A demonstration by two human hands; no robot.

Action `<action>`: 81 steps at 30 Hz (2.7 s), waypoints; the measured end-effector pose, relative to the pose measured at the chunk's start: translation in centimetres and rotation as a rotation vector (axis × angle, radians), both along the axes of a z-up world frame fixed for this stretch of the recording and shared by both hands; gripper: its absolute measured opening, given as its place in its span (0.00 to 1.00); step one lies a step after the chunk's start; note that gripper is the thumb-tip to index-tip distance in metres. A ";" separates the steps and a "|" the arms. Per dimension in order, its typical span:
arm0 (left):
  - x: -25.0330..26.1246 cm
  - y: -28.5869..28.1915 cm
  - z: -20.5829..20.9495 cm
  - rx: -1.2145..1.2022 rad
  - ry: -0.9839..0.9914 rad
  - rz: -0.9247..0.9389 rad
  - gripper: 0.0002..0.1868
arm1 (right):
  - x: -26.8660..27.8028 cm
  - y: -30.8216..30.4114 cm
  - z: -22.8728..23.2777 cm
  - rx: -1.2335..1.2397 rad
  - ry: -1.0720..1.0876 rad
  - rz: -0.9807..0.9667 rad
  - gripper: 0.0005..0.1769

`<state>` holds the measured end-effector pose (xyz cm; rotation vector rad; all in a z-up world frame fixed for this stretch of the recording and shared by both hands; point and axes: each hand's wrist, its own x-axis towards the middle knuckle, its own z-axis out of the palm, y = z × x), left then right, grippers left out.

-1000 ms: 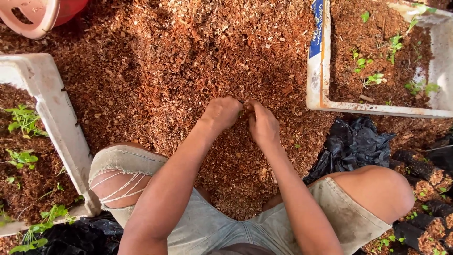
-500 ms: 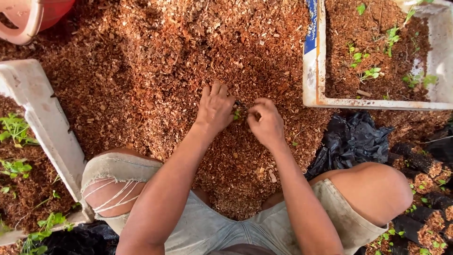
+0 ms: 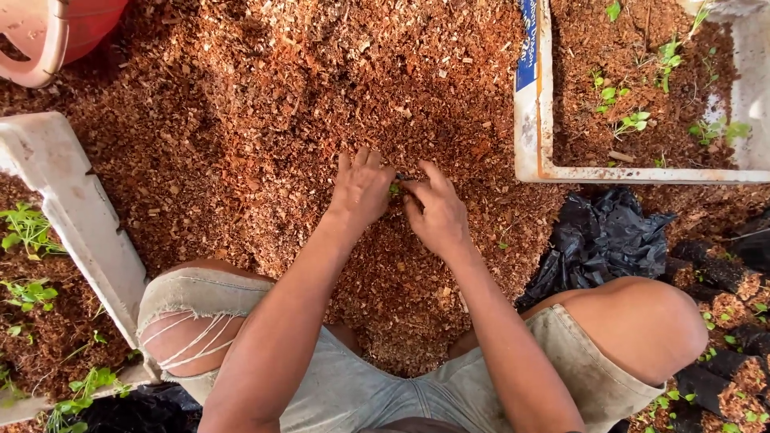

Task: The person kneels on a pile of wood chips and fills black plastic nursery bags with soil. They then take small seedlings from a white tray, place them into the bags, and cover the roots with more soil. The filled bags are placed on the ground next to other potted seedlings.

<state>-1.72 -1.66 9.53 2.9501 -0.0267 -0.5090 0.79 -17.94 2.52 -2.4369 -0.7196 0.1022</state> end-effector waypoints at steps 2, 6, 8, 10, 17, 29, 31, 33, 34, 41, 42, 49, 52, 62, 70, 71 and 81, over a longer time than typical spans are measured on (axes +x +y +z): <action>-0.4 -0.4 1.8 0.022 0.053 -0.040 0.17 | -0.3 0.3 0.2 -0.139 -0.030 0.069 0.11; -0.1 -0.5 -0.8 0.002 -0.012 -0.072 0.17 | -0.3 0.6 -0.5 -0.372 0.006 -0.019 0.17; 0.1 -0.6 -1.9 0.060 -0.022 -0.105 0.17 | -0.4 0.5 -0.6 -0.339 -0.029 -0.035 0.18; 0.6 -0.5 -4.1 0.072 -0.016 -0.105 0.17 | -0.9 0.5 -0.9 -0.376 -0.016 -0.044 0.17; -0.1 0.2 -1.6 0.100 -0.101 -0.150 0.13 | -0.4 0.5 0.5 -0.215 0.023 -0.038 0.13; 0.4 -0.1 -4.7 0.193 -0.012 -0.029 0.07 | -0.7 1.0 -0.3 -0.138 0.173 -0.057 0.12; 0.4 0.0 -4.8 0.174 0.003 -0.049 0.09 | -0.6 0.9 -0.4 -0.169 0.147 -0.041 0.14; 0.3 0.2 -4.8 0.160 0.024 -0.059 0.11 | -0.8 0.9 -1.1 -0.197 0.125 -0.014 0.16; 0.3 0.2 -4.6 0.141 0.031 -0.052 0.13 | -0.9 0.7 -1.6 -0.235 0.160 -0.027 0.15; 0.2 -0.3 -5.7 0.339 0.042 -0.152 0.14 | -0.5 1.0 -1.3 -0.254 0.173 -0.043 0.17; 0.4 -0.3 -5.9 0.341 0.037 -0.147 0.14 | -0.4 0.8 -1.7 -0.252 0.167 -0.039 0.17; 0.1 -0.4 -5.0 0.090 -0.068 -0.033 0.13 | -0.2 0.9 -0.7 -0.176 0.186 -0.035 0.17; 0.2 -0.6 -3.2 0.076 -0.040 -0.026 0.16 | -0.3 0.8 -0.7 -0.182 0.160 -0.012 0.18; 0.2 -0.2 -4.9 0.030 0.037 -0.013 0.20 | 1.0 -2.3 -7.2 -0.079 0.282 -0.132 0.12; 0.3 -0.3 -5.7 0.052 -0.110 -0.124 0.17 | -3.3 0.1 -1.3 -0.544 0.493 0.150 0.39; 0.8 -0.2 -7.6 0.026 -0.175 -0.150 0.18 | -3.4 0.1 -1.7 -0.558 0.515 0.164 0.37; 1.7 0.9 -13.8 -0.100 -0.205 -0.150 0.18 | -1.1 -2.2 -0.2 -0.255 0.718 -0.056 0.16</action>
